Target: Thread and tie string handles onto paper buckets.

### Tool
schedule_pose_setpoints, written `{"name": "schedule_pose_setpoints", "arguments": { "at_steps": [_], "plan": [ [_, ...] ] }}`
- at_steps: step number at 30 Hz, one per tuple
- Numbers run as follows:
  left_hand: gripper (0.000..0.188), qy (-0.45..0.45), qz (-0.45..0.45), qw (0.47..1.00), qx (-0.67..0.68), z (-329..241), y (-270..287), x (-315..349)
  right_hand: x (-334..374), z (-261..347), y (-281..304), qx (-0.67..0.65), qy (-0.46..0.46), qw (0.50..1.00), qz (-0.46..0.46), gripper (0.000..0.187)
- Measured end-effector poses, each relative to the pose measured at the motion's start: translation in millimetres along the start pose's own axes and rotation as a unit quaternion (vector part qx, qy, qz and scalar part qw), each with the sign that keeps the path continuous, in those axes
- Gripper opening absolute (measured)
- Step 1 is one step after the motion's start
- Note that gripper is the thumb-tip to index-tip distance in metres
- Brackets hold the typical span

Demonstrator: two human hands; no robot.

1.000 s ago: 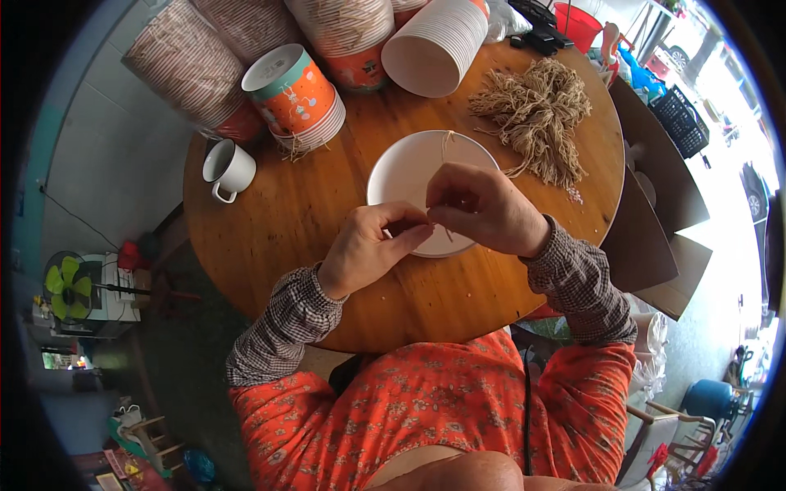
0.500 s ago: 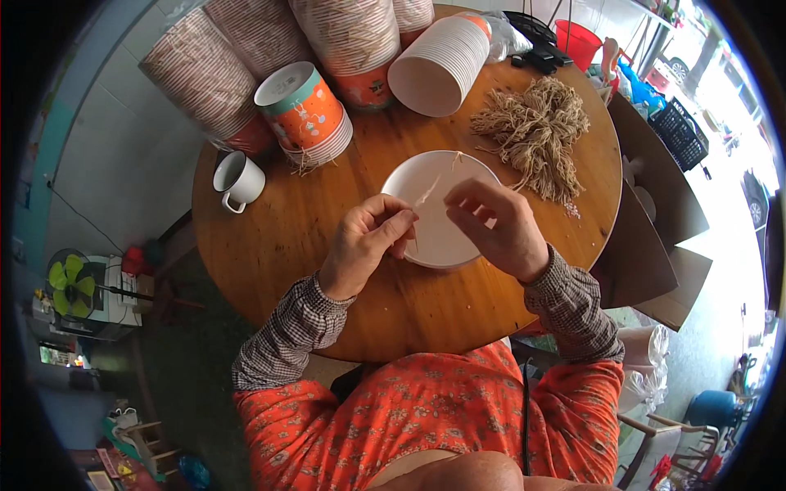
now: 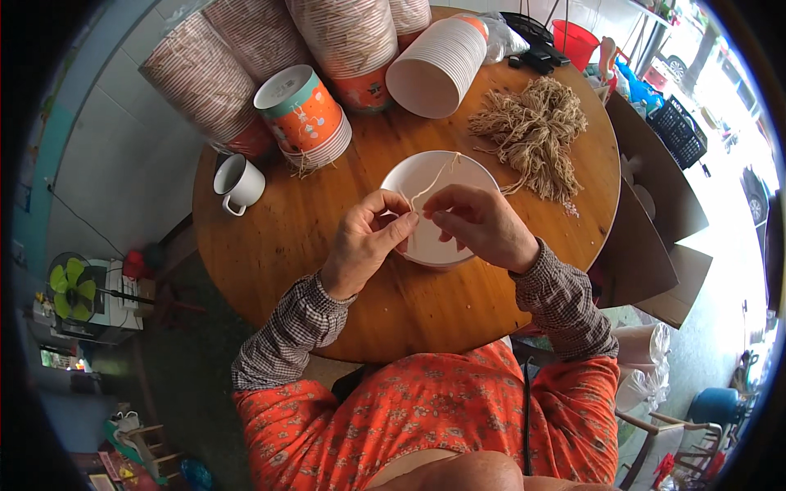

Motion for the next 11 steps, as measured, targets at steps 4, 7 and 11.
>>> {"name": "schedule_pose_setpoints", "arguments": {
  "at_steps": [4, 7, 11],
  "plan": [
    [0.013, 0.007, 0.003, 1.0, -0.013, -4, -1, -2, -1, -2, 4, 0.072, 0.071, 0.992, -0.079, 0.021],
    [0.016, -0.001, 0.035, 0.999, -0.023, -2, -2, -4, -7, 14, -1, 0.104, 0.207, 0.972, -0.049, 0.027],
    [0.019, -0.012, 0.043, 0.995, -0.094, -7, -6, -3, -18, -3, -1, 0.159, 0.119, 0.98, 0.001, 0.029]
  ]
}}
Point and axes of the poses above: each hand's wrist, its own x-axis away from the middle knuckle, its own y-axis out of the back of the hand, z = x × y, the point moved 5 cm from there along -x, towards the middle knuckle, and after that the axes turned 15 degrees about -x, right-handed, at the moved point
